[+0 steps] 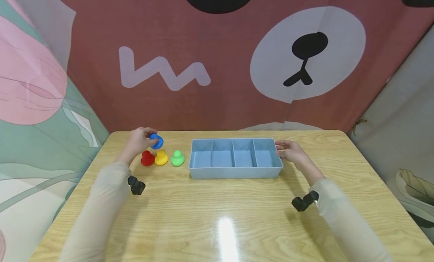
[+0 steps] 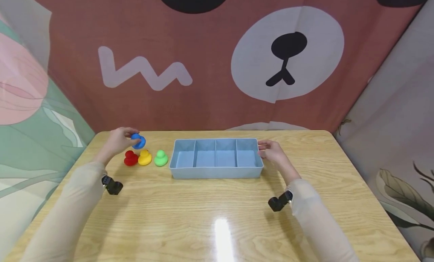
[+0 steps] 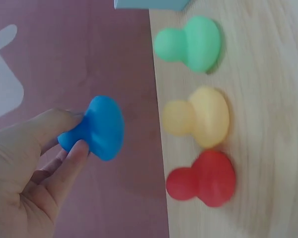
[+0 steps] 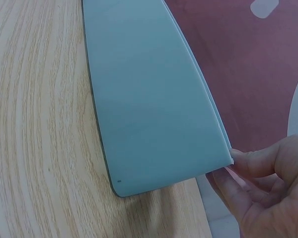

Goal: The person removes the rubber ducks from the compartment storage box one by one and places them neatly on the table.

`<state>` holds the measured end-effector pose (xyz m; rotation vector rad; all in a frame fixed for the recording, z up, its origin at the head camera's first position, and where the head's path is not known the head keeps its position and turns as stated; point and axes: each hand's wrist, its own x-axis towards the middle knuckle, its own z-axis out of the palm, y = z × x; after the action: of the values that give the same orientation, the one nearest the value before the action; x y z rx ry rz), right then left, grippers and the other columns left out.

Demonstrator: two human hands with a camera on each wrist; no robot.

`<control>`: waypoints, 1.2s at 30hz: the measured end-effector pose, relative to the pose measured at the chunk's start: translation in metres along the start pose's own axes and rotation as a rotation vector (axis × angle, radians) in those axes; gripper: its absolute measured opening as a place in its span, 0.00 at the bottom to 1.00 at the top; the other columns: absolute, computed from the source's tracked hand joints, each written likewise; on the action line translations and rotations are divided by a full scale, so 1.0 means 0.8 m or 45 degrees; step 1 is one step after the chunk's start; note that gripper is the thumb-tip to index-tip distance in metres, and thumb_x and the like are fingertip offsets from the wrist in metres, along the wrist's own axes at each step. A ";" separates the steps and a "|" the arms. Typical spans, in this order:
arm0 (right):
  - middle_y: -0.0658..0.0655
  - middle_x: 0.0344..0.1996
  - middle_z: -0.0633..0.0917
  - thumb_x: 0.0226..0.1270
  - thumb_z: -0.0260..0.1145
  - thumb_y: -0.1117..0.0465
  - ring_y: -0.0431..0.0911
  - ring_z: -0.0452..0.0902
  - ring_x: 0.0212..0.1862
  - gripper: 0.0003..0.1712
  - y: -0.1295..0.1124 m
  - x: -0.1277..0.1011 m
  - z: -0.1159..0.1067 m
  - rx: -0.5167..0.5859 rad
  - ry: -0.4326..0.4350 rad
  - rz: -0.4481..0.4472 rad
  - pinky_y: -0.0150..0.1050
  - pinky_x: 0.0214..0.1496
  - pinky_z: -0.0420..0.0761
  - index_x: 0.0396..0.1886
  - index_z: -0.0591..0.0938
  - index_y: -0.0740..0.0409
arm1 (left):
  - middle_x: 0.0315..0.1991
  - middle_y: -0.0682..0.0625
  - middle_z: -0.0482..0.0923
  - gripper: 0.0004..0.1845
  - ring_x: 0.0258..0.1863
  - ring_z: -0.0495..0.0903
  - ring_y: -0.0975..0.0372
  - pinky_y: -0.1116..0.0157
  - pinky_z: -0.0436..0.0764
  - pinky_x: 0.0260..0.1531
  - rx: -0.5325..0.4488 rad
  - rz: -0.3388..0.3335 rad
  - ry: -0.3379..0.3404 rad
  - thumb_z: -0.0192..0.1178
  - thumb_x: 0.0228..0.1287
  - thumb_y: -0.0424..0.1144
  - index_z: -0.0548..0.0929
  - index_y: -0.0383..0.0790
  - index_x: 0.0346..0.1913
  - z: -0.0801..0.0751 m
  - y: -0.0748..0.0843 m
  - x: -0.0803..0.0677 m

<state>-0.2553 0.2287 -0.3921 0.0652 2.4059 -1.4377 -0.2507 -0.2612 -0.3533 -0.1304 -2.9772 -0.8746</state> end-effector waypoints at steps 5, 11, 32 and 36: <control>0.73 0.65 0.65 0.70 0.52 0.69 0.56 0.70 0.61 0.30 -0.002 0.001 0.003 0.006 0.000 0.023 0.48 0.65 0.74 0.70 0.59 0.71 | 0.53 0.28 0.76 0.21 0.50 0.78 0.38 0.47 0.81 0.50 0.015 -0.004 0.024 0.60 0.63 0.34 0.76 0.24 0.56 -0.006 -0.015 -0.008; 0.73 0.66 0.65 0.71 0.51 0.69 0.56 0.69 0.62 0.30 -0.003 0.001 0.004 -0.006 0.007 0.034 0.49 0.66 0.73 0.70 0.58 0.71 | 0.54 0.26 0.71 0.22 0.52 0.76 0.37 0.46 0.81 0.48 0.014 -0.041 0.040 0.60 0.63 0.35 0.75 0.24 0.57 -0.011 -0.033 -0.017; 0.74 0.66 0.64 0.72 0.51 0.69 0.57 0.68 0.63 0.29 -0.003 0.001 0.005 -0.009 0.007 0.036 0.50 0.67 0.72 0.70 0.58 0.71 | 0.50 0.26 0.72 0.19 0.46 0.77 0.36 0.44 0.78 0.49 -0.075 -0.059 0.148 0.60 0.60 0.31 0.75 0.22 0.51 -0.010 -0.086 -0.042; 0.74 0.66 0.64 0.72 0.51 0.68 0.57 0.68 0.63 0.30 -0.004 0.000 0.005 -0.016 0.014 0.039 0.49 0.66 0.73 0.70 0.58 0.71 | 0.50 0.26 0.71 0.19 0.46 0.77 0.36 0.44 0.79 0.47 -0.068 -0.066 0.156 0.61 0.59 0.31 0.75 0.22 0.51 -0.008 -0.094 -0.044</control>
<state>-0.2552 0.2240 -0.3912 0.1068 2.4116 -1.4123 -0.2224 -0.3300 -0.3902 -0.0013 -2.8569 -0.9323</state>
